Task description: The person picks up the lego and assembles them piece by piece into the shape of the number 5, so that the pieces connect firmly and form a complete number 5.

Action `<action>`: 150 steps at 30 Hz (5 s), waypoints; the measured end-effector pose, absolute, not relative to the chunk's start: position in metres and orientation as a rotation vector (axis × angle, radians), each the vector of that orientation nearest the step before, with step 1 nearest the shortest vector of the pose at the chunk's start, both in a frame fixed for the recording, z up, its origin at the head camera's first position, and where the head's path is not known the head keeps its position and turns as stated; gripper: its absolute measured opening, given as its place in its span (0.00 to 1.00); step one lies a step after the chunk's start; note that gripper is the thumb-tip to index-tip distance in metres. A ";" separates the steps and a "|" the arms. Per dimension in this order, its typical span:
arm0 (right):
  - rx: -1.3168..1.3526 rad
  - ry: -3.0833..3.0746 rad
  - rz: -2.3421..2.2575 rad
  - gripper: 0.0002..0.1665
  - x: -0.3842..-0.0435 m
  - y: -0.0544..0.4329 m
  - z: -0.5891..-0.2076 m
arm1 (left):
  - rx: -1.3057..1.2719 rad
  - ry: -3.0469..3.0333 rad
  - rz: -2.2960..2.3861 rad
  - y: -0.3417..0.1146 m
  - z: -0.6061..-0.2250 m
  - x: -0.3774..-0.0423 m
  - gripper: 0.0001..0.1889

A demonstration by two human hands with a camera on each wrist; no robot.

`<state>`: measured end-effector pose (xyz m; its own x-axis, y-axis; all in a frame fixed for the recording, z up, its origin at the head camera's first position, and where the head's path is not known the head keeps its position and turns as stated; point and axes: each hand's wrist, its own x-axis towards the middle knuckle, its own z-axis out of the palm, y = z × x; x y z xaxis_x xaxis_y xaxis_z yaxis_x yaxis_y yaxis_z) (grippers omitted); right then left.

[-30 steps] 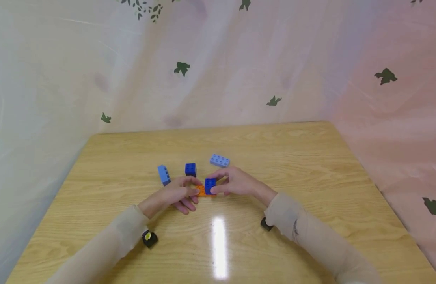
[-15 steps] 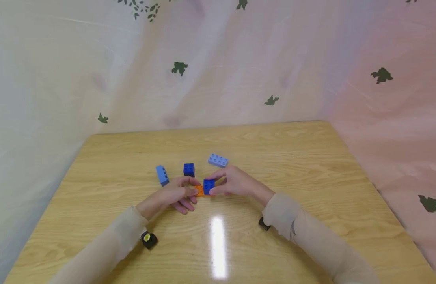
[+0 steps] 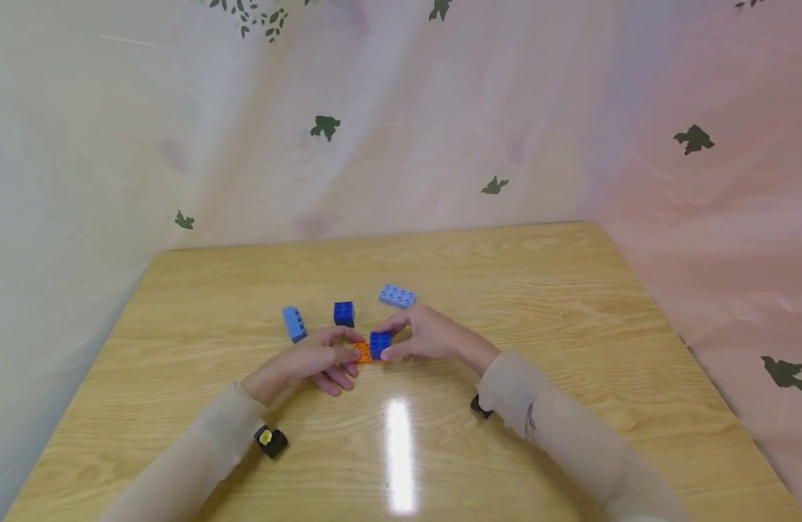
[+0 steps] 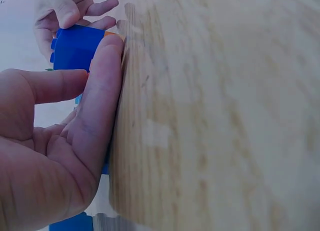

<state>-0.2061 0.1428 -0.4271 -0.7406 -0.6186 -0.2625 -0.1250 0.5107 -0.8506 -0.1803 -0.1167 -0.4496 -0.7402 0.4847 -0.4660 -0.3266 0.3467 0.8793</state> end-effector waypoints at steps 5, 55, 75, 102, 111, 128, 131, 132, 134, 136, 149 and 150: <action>-0.560 2.171 -1.202 0.25 -0.207 0.147 -0.430 | 0.204 1.907 1.447 -0.118 -0.446 -0.180 0.22; -0.619 2.146 -1.181 0.28 -0.206 0.142 -0.428 | -0.006 2.249 1.533 -0.209 -0.435 -0.200 0.39; -0.625 2.139 -1.210 0.28 -0.206 0.141 -0.426 | -0.017 2.320 1.469 -0.204 -0.430 -0.197 0.35; -0.592 2.136 -1.207 0.26 -0.202 0.145 -0.427 | 0.208 2.096 1.735 -0.180 -0.420 -0.184 0.27; -0.593 2.133 -1.210 0.27 -0.203 0.146 -0.426 | 0.259 2.026 1.801 -0.151 -0.413 -0.177 0.25; -0.615 2.087 -1.243 0.21 -0.206 0.147 -0.430 | 0.393 1.926 1.815 -0.107 -0.416 -0.172 0.24; -0.632 2.086 -1.244 0.20 -0.206 0.146 -0.429 | 0.380 1.940 1.783 -0.105 -0.417 -0.172 0.24; -0.636 2.088 -1.243 0.20 -0.206 0.146 -0.429 | 0.377 1.944 1.778 -0.104 -0.417 -0.171 0.24; -0.636 2.091 -1.241 0.21 -0.206 0.146 -0.428 | 0.371 1.946 1.777 -0.103 -0.417 -0.170 0.23; -0.634 2.091 -1.240 0.22 -0.206 0.146 -0.428 | 0.368 1.938 1.789 -0.102 -0.417 -0.170 0.22; -0.613 2.106 -1.218 0.23 -0.206 0.147 -0.428 | 0.325 2.017 1.727 -0.098 -0.426 -0.169 0.25; -0.614 2.104 -1.217 0.22 -0.206 0.147 -0.428 | 0.325 2.034 1.717 -0.097 -0.427 -0.169 0.25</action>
<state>-0.2059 0.1467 -0.4281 -0.6972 -0.6585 -0.2832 -0.0831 0.4667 -0.8805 -0.1691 -0.0974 -0.4270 -0.8685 0.4581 -0.1893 -0.1097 0.1947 0.9747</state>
